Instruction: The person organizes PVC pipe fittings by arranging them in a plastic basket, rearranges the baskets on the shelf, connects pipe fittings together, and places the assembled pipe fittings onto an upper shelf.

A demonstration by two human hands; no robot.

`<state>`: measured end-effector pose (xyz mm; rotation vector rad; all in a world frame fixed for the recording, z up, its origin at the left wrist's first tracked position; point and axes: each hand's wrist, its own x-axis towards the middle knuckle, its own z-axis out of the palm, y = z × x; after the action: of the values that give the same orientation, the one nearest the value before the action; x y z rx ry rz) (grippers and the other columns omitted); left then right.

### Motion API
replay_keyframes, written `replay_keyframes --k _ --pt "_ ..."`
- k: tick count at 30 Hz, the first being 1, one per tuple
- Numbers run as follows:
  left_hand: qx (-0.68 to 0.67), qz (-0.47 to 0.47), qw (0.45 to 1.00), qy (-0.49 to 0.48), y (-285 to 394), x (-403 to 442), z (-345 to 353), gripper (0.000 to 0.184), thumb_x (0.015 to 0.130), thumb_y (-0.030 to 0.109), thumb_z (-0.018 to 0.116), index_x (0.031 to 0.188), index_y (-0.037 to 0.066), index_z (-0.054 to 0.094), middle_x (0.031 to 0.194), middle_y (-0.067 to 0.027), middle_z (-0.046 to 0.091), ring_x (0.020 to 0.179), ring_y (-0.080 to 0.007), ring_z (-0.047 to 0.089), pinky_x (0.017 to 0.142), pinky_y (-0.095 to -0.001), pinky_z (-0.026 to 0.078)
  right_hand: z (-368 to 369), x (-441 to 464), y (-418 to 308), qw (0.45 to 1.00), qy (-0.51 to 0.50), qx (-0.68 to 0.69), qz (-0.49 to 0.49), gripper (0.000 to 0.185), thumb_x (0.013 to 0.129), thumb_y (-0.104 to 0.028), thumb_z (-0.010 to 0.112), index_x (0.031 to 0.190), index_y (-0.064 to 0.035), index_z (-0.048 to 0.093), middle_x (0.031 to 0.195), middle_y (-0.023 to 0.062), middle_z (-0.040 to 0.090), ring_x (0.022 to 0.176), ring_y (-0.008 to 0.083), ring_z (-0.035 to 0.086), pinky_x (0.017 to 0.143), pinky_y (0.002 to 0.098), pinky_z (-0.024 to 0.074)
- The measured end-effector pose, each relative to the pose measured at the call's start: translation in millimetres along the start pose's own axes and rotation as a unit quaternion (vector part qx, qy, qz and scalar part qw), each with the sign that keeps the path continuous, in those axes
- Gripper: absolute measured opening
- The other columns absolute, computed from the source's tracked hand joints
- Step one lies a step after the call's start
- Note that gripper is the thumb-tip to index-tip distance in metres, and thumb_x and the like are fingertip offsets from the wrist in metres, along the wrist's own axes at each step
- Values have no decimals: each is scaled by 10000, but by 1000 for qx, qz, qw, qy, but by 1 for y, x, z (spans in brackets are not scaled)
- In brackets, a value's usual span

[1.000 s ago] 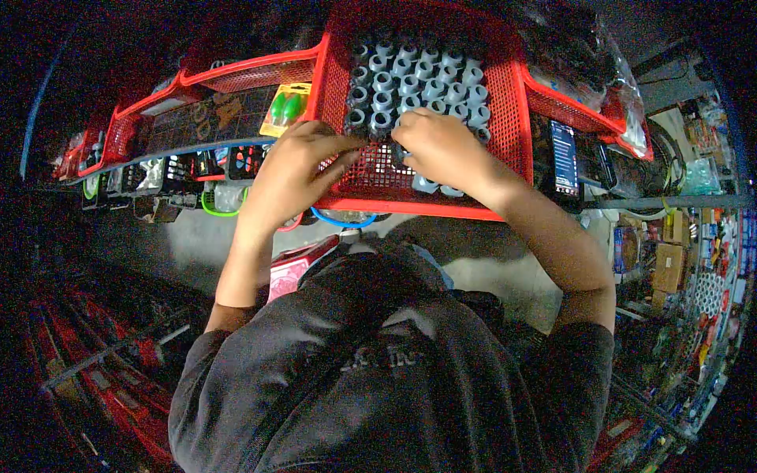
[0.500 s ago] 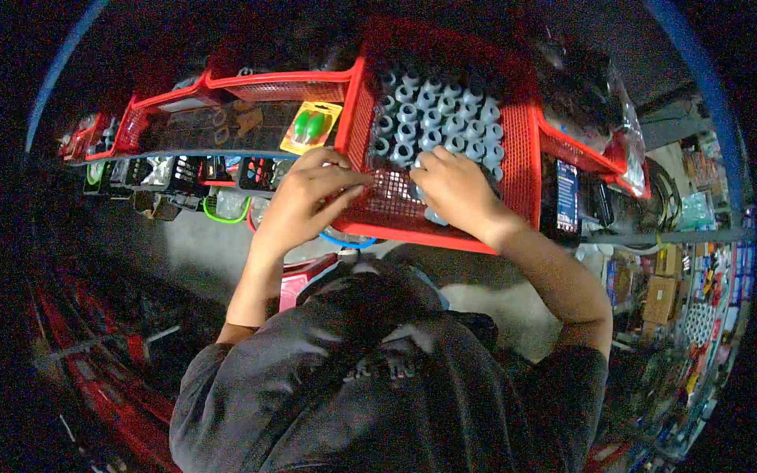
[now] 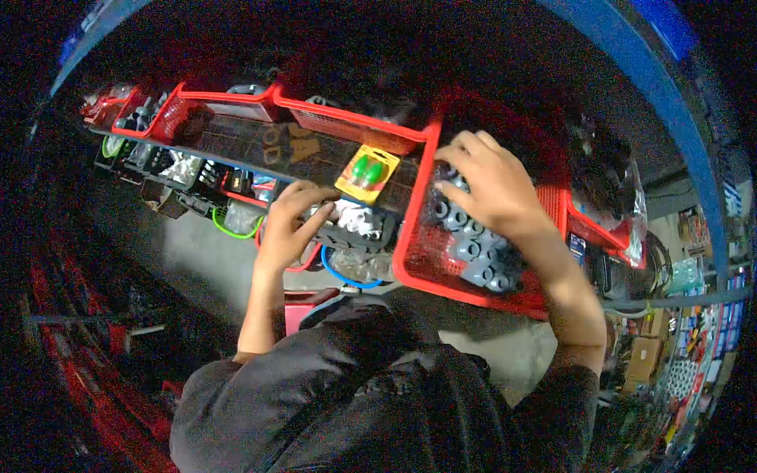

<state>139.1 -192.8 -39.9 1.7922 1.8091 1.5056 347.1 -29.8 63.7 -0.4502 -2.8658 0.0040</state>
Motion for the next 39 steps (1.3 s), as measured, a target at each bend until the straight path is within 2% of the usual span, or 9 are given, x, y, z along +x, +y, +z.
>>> replay_keyframes --k 4,10,12,15,19,31,35,38,39 --pt "-22 -42 999 27 -23 3 -21 201 745 92 590 928 11 604 838 -134 598 811 -272 547 746 -349 424 22 70 1 996 14 77 -36 279 730 -234 604 929 -45 555 895 109 527 861 288 521 748 367 438" --pt "-14 68 985 160 -78 91 -26 181 740 74 560 905 12 598 889 -152 590 865 -306 550 756 -367 433 124 203 38 957 16 288 32 290 767 -237 581 961 -23 562 988 142 571 943 233 537 833 347 406" --pt "99 54 988 101 -87 135 -31 206 739 88 529 919 17 602 925 -166 588 875 -321 559 717 -387 453 122 247 38 980 -79 181 36 289 766 -216 573 987 -30 560 977 164 572 949 246 535 841 359 401" --pt "294 -42 954 -30 -120 192 -15 261 761 140 491 976 47 604 1035 -161 576 920 -319 567 709 -410 482 149 280 46 996 27 63 54 293 747 -217 577 984 -44 571 976 174 576 941 266 539 833 385 407" --pt "320 -117 932 -124 -226 251 50 287 833 215 429 1011 73 604 1098 -116 569 1015 -276 548 818 -434 460 180 306 56 988 114 36 96 293 741 -212 579 983 -47 574 977 173 577 936 267 542 827 387 411" --pt "404 -4 914 -24 -227 279 62 364 837 248 416 1173 109 444 1236 -130 413 1135 -292 408 901 -454 368 186 294 76 956 270 98 62 296 722 -198 583 981 -54 582 978 170 582 920 272 550 807 395 423" --pt "439 29 898 -1 -226 280 60 418 838 259 411 1232 122 386 1286 -135 356 1179 -297 357 932 -461 334 160 267 92 941 333 -63 -9 302 721 -176 579 999 -56 583 964 160 587 894 253 565 782 381 438" --pt "467 57 882 2 -222 279 53 462 839 268 408 1276 132 342 1323 -139 313 1212 -301 319 955 -466 309 126 229 101 970 7 142 196 345 728 -143 563 1065 -70 567 931 139 592 818 216 587 705 354 468" --pt "478 65 876 2 -221 278 50 478 840 271 407 1291 135 327 1336 -140 299 1223 -303 306 962 -468 300 114 207 87 965 78 163 188 342 750 -129 551 1088 -76 556 934 124 594 792 210 590 678 333 479"
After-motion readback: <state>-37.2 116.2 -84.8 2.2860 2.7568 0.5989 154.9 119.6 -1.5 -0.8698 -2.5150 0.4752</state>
